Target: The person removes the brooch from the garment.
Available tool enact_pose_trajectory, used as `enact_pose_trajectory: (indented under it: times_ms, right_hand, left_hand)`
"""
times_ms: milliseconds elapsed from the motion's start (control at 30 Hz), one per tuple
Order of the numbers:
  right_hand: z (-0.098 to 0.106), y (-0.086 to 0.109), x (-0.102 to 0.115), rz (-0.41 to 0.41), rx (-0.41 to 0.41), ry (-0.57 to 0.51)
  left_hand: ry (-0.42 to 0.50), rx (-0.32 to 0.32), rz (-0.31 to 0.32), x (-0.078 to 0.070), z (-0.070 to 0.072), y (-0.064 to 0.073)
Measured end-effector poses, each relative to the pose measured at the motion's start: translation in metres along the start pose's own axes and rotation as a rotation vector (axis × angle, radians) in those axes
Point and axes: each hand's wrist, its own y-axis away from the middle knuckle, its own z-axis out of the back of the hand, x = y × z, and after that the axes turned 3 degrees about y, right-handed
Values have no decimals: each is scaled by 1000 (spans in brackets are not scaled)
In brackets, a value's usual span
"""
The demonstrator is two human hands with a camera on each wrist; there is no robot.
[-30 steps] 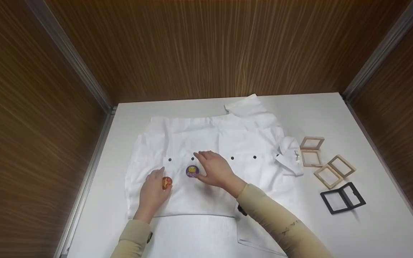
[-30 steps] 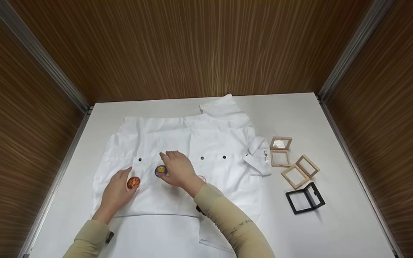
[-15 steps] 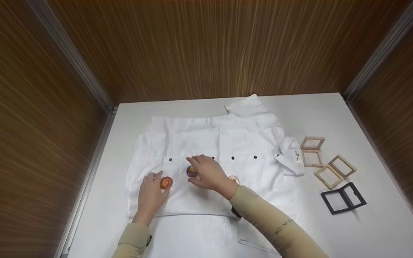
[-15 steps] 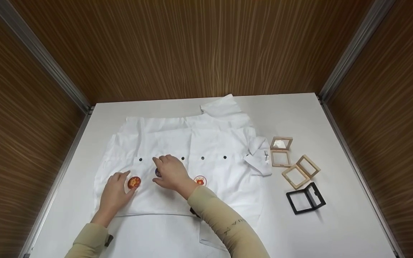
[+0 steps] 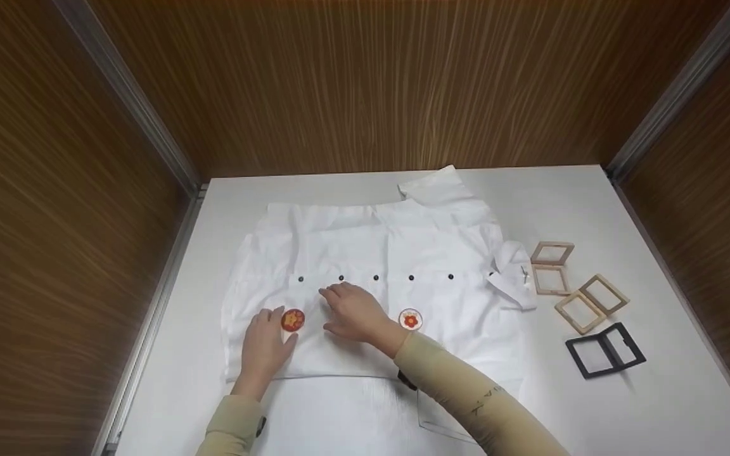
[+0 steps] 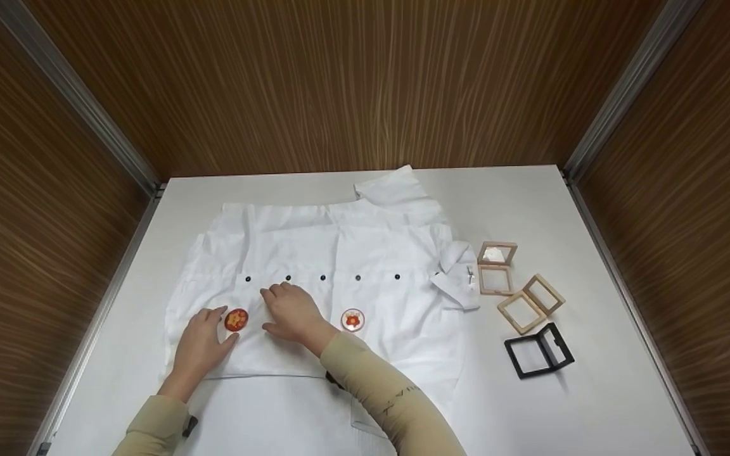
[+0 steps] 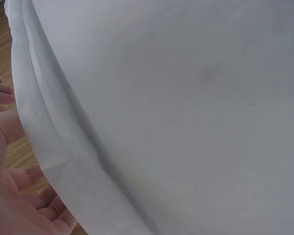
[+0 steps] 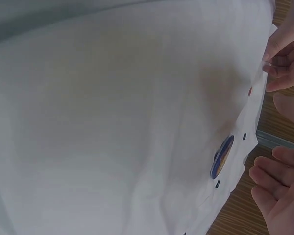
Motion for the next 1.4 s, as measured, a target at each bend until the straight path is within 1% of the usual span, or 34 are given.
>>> enact_pose_trajectory:
  times_ms: [167,333,400,567,633,800,967,1233,1400]
  right_hand:
    - [-4,-2,2,7,37,1]
    - [-9,-6,4,22,37,8]
    - [-10,-7,6,29,39,15]
    - [-10,-13,10,21,79,7]
    - [-10,-15,13,19,87,-3]
    - [-14,-15,17,14,88,-20]
    - [-22,-15,20,8,93,-5]
    - [-29,-19,29,68,81,-17]
    - [-31,-22,35,61,77,-38]
  left_hand:
    - [-8,28,16,1,-1,0]
    - [-28,36,14,2,-1,-1]
    - [-40,32,3,1,0,-2]
    - [-59,26,-27,-1,2,-7]
    - [-67,34,-29,-2,2,-9]
    - [-92,34,-48,-2,0,-11]
    - [-105,22,-71,-1,-1,-13]
    - [-115,38,-51,1,-2,-14]
    - [-117,42,-46,-1,-3,-15]
